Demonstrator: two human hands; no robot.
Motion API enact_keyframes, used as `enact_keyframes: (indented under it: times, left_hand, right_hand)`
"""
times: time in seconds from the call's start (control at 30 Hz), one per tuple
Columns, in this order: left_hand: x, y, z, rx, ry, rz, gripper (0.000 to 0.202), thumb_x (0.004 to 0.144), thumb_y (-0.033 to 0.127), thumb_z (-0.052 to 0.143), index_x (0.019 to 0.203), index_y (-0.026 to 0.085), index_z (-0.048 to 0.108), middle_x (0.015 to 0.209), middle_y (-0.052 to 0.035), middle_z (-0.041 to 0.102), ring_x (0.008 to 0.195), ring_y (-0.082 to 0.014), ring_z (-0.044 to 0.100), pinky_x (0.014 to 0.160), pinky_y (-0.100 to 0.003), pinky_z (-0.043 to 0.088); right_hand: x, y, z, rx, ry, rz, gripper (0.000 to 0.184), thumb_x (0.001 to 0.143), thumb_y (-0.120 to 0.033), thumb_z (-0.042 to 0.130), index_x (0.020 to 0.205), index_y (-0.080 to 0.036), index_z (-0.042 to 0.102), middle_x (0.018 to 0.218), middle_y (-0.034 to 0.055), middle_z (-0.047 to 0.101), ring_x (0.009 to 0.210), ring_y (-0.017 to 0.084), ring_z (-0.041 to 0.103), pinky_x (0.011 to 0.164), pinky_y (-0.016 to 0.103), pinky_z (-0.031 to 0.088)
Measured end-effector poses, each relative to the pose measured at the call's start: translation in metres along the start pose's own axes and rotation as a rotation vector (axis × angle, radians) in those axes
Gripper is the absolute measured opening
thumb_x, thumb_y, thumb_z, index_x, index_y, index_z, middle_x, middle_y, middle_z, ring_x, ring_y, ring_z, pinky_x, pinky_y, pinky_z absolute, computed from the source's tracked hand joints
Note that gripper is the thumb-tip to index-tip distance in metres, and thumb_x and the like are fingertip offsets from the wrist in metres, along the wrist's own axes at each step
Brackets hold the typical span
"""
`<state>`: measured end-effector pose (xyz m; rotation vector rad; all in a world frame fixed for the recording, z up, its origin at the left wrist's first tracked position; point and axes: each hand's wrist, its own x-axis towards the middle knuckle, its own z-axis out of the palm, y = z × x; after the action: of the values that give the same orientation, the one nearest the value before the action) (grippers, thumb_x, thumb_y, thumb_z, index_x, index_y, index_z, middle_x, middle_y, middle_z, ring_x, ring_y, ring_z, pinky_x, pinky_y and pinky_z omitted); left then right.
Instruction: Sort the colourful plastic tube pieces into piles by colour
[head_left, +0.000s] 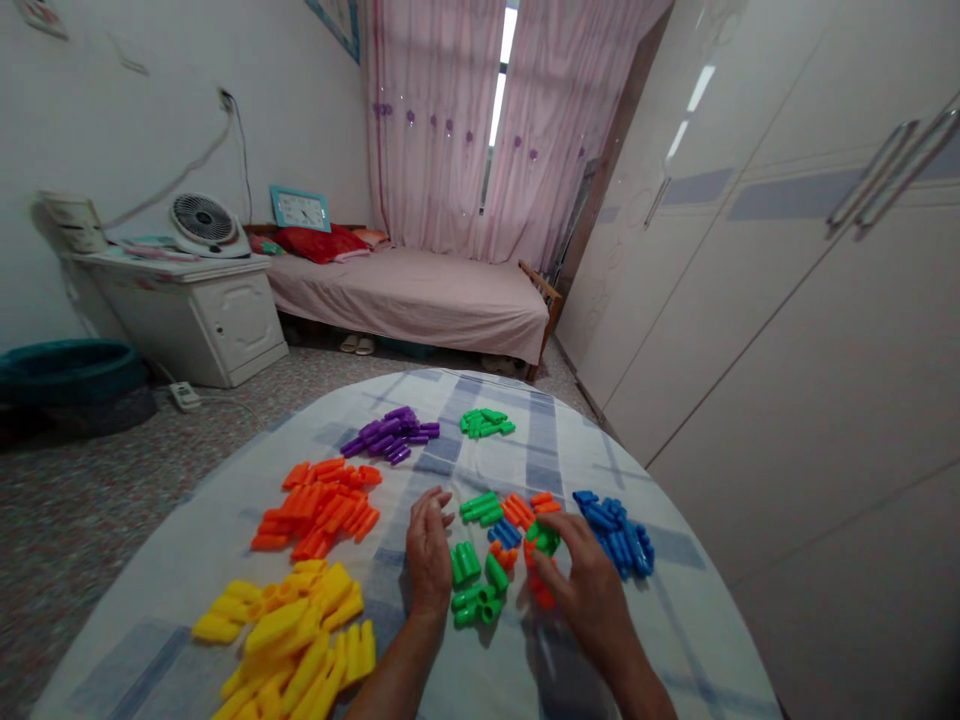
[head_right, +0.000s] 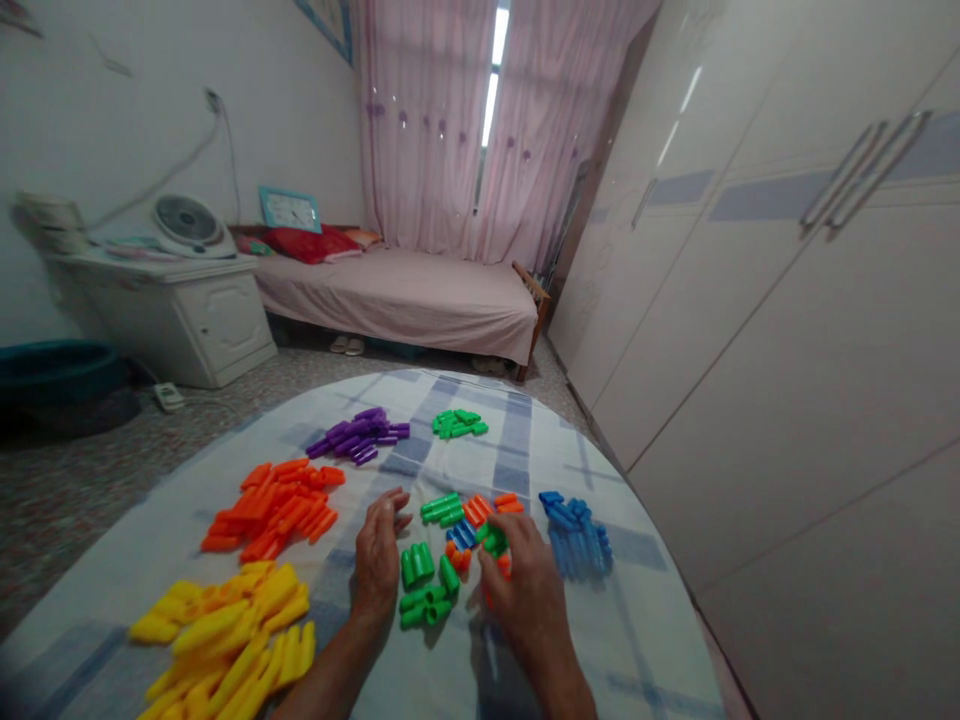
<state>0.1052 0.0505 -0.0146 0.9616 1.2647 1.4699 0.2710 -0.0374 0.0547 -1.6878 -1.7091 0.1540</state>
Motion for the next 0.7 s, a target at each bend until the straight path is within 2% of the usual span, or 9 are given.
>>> enact_keyframes:
  times: [0.07, 0.2, 0.33, 0.43, 0.53, 0.6, 0.7]
  left_hand:
    - [0.0, 0.001, 0.001, 0.004, -0.002, 0.006, 0.042, 0.09, 0.046, 0.036, 0.111, 0.017, 0.057, 0.112, -0.0102, 0.062, 0.091, -0.0192, 0.064, 0.08, -0.034, 0.053]
    - [-0.001, 0.003, 0.002, -0.002, -0.015, 0.013, 0.043, 0.089, 0.046, 0.036, 0.111, 0.016, 0.057, 0.111, -0.0115, 0.062, 0.095, -0.021, 0.064, 0.079, -0.035, 0.053]
    - [0.0, 0.003, 0.003, -0.014, -0.015, 0.044, 0.042, 0.087, 0.048, 0.039, 0.106, 0.017, 0.059, 0.114, -0.0116, 0.062, 0.097, -0.0212, 0.063, 0.079, -0.034, 0.053]
    - [0.001, 0.002, 0.004, -0.02, -0.016, 0.05, 0.041, 0.087, 0.047, 0.039, 0.105, 0.017, 0.06, 0.116, -0.0112, 0.061, 0.099, -0.0205, 0.062, 0.08, -0.033, 0.053]
    - [0.002, 0.001, 0.005, -0.022, -0.015, 0.042, 0.04, 0.089, 0.045, 0.037, 0.107, 0.017, 0.059, 0.114, -0.011, 0.061, 0.1, -0.02, 0.062, 0.08, -0.032, 0.053]
    - [0.001, 0.002, 0.004, -0.018, -0.021, 0.042, 0.039, 0.089, 0.044, 0.037, 0.107, 0.017, 0.059, 0.115, -0.0108, 0.061, 0.101, -0.0195, 0.061, 0.08, -0.032, 0.053]
    - [-0.001, 0.004, 0.004, -0.003, -0.025, 0.051, 0.038, 0.09, 0.044, 0.036, 0.103, 0.018, 0.061, 0.117, -0.0104, 0.06, 0.101, -0.0191, 0.061, 0.081, -0.032, 0.053]
  right_hand:
    - [0.028, 0.008, 0.009, 0.025, -0.016, 0.047, 0.025, 0.082, -0.026, 0.052, 0.105, -0.021, 0.061, 0.107, 0.0055, 0.061, 0.098, 0.019, 0.059, 0.087, 0.031, 0.046]
    - [0.078, 0.035, 0.048, -0.033, -0.068, 0.128, 0.028, 0.076, -0.022, 0.056, 0.102, -0.017, 0.064, 0.102, 0.0077, 0.064, 0.093, 0.02, 0.06, 0.086, 0.032, 0.045]
    - [0.117, 0.058, 0.084, -0.018, -0.034, 0.16, 0.03, 0.071, -0.02, 0.059, 0.1, -0.016, 0.066, 0.1, 0.0093, 0.065, 0.093, 0.022, 0.061, 0.088, 0.032, 0.045]
    - [0.139, 0.068, 0.098, 0.011, 0.021, 0.197, 0.036, 0.072, -0.023, 0.058, 0.106, -0.013, 0.064, 0.104, 0.0117, 0.064, 0.096, 0.023, 0.061, 0.088, 0.034, 0.045]
    - [0.151, 0.072, 0.104, 0.055, 0.056, 0.224, 0.047, 0.073, -0.026, 0.056, 0.117, -0.009, 0.058, 0.114, 0.0164, 0.06, 0.101, 0.024, 0.059, 0.086, 0.035, 0.047]
    - [0.148, 0.071, 0.102, 0.081, 0.051, 0.217, 0.05, 0.074, -0.028, 0.055, 0.12, -0.009, 0.055, 0.122, 0.0177, 0.056, 0.108, 0.026, 0.056, 0.087, 0.036, 0.047]
    - [0.131, 0.065, 0.093, 0.129, -0.043, 0.167, 0.041, 0.077, -0.029, 0.052, 0.115, -0.015, 0.059, 0.117, 0.0124, 0.06, 0.106, 0.024, 0.057, 0.085, 0.036, 0.048]
